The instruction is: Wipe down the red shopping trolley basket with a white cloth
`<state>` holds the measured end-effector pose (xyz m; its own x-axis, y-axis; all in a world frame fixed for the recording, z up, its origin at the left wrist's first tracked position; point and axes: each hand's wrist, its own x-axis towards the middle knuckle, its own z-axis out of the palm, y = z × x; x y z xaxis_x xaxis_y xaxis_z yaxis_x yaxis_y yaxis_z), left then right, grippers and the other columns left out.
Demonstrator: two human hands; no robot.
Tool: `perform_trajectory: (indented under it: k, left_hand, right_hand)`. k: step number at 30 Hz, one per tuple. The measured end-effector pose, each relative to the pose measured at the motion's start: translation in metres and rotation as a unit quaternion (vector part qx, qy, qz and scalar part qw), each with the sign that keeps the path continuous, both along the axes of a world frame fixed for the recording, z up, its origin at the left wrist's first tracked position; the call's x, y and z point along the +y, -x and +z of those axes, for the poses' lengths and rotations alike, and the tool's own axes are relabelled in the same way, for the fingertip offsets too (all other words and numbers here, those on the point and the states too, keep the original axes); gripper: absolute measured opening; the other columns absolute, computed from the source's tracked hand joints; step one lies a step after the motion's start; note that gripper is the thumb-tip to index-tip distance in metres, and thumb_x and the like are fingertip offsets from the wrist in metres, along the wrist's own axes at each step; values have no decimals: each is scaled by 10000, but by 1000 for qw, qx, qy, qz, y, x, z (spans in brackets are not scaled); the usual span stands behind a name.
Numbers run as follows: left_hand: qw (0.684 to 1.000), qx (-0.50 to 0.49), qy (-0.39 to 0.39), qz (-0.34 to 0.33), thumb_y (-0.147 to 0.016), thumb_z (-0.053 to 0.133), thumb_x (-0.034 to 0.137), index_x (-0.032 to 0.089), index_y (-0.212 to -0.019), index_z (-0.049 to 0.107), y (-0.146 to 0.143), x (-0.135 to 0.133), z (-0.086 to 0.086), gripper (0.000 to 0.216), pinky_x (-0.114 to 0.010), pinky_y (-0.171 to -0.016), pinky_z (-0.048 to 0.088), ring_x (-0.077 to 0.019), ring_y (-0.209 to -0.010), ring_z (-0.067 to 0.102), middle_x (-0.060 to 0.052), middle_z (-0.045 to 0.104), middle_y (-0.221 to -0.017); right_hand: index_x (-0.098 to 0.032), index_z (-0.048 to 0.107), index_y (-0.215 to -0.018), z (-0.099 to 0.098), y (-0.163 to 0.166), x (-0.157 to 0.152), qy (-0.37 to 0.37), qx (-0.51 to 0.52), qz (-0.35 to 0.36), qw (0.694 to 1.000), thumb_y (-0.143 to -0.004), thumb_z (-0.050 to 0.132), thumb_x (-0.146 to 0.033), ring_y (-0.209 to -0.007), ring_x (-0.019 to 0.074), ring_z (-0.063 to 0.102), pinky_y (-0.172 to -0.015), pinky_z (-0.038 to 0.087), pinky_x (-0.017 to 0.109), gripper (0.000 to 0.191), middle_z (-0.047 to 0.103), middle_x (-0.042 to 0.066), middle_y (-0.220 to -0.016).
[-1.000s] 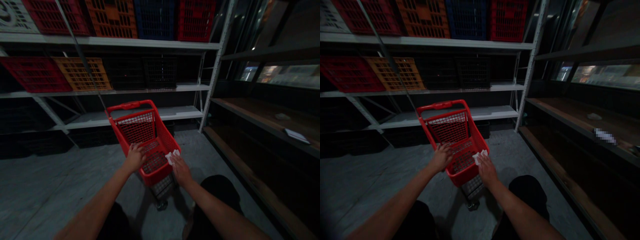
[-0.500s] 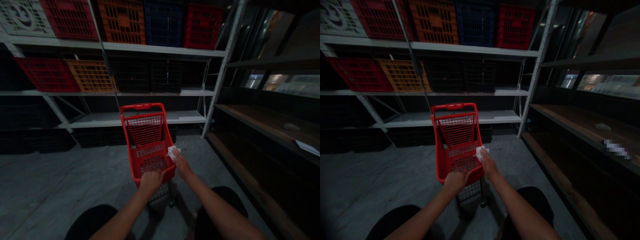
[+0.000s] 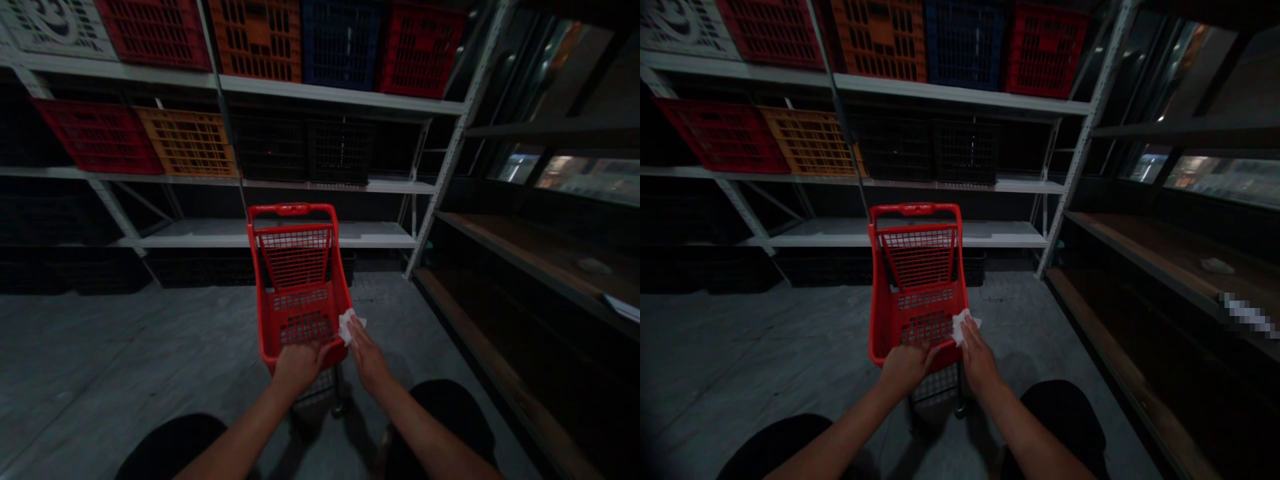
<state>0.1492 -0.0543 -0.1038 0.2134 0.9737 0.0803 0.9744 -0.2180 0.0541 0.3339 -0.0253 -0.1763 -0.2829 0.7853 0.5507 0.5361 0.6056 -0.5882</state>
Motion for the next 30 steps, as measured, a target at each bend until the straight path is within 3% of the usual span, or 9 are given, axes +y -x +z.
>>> perform_trajectory:
  k: [6,8,11,16,19,21,25,30]
  left_hand:
    - [1000,18,0,-11,-890,133,458,168,-843,623,6,-5,-3,571,-363,-602,479,-256,-692,657,-122,689,-735]
    - [1000,18,2,-11,-889,125,461,167,-841,623,7,-5,-2,580,-358,-595,477,-258,-692,657,-122,689,-735]
    - [1000,19,5,0,-886,127,469,156,-839,632,12,-6,0,596,-344,-608,477,-250,-707,657,-130,689,-743]
    - [1000,26,7,-9,-885,107,469,163,-833,641,25,-8,2,617,-356,-623,486,-251,-717,659,-124,692,-744]
    - [999,31,4,-26,-888,96,452,171,-844,636,33,-11,1,610,-364,-618,487,-255,-717,658,-119,692,-744]
    - [999,35,9,-28,-887,114,451,174,-853,629,37,-15,0,586,-354,-615,486,-249,-709,657,-110,692,-746]
    - [999,14,25,-27,-887,154,457,195,-839,623,44,-25,-2,540,-307,-642,477,-207,-733,653,-75,696,-795]
    - [999,2,39,-19,-878,194,484,213,-797,621,58,-42,-3,512,-274,-637,457,-182,-722,641,-58,687,-763]
  right_hand:
    - [-132,498,-1245,49,18,93,22,-25,-10,999,-881,339,-247,-1266,203,353,-1053,314,400,413,399,97,-1360]
    - [-144,511,-1234,56,24,108,27,-13,-11,1000,-880,343,-250,-1262,201,358,-1053,312,397,406,412,84,-1354]
    - [-171,472,-1270,47,28,90,20,21,-16,999,-876,350,-229,-1266,192,353,-1057,310,384,417,375,59,-1378]
    - [-233,323,-1361,13,27,10,10,51,-3,999,-854,350,-146,-1291,170,303,-1063,302,362,515,248,11,-1439]
    - [-218,350,-1349,7,31,2,18,66,-16,998,-834,339,-105,-1268,177,347,-1045,332,376,527,296,34,-1419]
    - [-194,426,-1303,13,35,22,18,76,-31,996,-812,345,-88,-1230,189,407,-1025,358,390,509,370,55,-1379]
    - [-170,508,-1233,40,44,96,14,59,-50,997,-801,376,-106,-1195,206,452,-1005,376,401,457,437,76,-1332]
    - [-152,444,-1285,74,56,172,13,15,-84,996,-849,365,-166,-1089,232,551,-899,476,367,444,381,110,-1365]
